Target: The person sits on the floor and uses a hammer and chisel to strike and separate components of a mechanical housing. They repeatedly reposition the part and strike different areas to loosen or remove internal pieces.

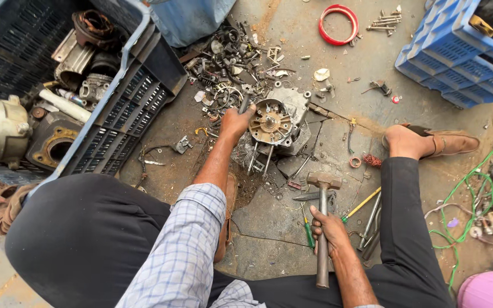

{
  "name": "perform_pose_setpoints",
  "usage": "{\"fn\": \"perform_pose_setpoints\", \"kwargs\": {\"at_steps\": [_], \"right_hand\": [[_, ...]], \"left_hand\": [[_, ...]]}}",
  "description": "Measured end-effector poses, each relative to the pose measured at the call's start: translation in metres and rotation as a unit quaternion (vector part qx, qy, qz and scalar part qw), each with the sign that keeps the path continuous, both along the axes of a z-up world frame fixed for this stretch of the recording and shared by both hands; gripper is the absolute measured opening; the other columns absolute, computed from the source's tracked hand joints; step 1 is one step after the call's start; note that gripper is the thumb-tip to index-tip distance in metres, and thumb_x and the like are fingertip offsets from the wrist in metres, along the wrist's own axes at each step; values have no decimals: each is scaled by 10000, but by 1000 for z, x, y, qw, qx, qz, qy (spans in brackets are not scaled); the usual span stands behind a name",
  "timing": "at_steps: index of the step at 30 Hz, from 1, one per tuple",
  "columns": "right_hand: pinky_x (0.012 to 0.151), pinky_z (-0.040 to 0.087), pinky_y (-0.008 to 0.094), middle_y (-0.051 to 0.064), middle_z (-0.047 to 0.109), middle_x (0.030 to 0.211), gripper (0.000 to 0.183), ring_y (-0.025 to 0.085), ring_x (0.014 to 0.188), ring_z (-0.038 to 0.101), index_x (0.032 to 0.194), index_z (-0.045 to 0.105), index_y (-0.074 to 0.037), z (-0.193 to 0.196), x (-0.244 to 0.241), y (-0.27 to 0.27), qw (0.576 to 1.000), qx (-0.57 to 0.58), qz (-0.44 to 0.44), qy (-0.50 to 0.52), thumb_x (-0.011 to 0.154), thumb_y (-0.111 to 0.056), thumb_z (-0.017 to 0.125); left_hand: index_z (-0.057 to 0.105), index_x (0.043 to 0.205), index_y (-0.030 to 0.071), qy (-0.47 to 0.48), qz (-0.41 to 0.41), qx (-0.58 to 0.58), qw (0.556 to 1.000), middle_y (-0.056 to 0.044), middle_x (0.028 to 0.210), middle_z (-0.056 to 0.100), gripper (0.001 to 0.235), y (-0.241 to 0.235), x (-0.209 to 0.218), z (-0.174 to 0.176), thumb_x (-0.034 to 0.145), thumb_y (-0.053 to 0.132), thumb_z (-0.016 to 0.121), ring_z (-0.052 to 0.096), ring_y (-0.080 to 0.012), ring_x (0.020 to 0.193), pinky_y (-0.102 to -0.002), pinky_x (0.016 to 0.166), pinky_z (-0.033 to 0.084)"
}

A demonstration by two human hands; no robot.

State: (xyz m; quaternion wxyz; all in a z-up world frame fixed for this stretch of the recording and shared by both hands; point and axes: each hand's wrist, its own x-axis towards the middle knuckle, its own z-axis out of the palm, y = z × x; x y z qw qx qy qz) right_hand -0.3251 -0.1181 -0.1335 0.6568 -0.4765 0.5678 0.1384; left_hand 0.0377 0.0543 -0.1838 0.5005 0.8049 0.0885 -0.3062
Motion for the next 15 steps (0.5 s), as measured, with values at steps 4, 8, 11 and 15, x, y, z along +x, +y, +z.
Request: {"fn": "perform_pose_setpoints", "kwargs": {"at_steps": [4,8,11,15], "right_hand": [[380,388,244,-45,508,618,318,53,441,446,857,543,-95,-6,7,1,999,7,-26,-20,877,-294,790],[384,396,244,-36,515,628,343,54,451,468,885,520,-81,-11,4,2,999,7,-21,-26,885,-274,804],[380,389,237,-39,522,626,318,47,445,463,886,549,-76,-13,3,4,999,18,-10,-25,878,-279,794],[380,396,244,-27,533,627,318,58,444,472,861,550,-68,-13,7,0,1000,10,-1,-21,877,-270,795]], "left_hand": [[774,870,46,-66,1,76,995,-104,793,704,539,-8,-4,4,875,582,717,668,-220,703,-421,674,504],[744,829,44,-63,8,96,993,-102,756,718,524,-17,-16,26,912,558,688,690,-224,681,-446,644,514],[741,808,73,-65,9,77,995,-97,738,735,484,-31,-27,46,910,541,676,691,-227,664,-443,640,520],[752,838,84,-51,-28,81,995,-106,765,751,452,-52,-39,61,862,530,688,726,-250,684,-457,653,561]]}}
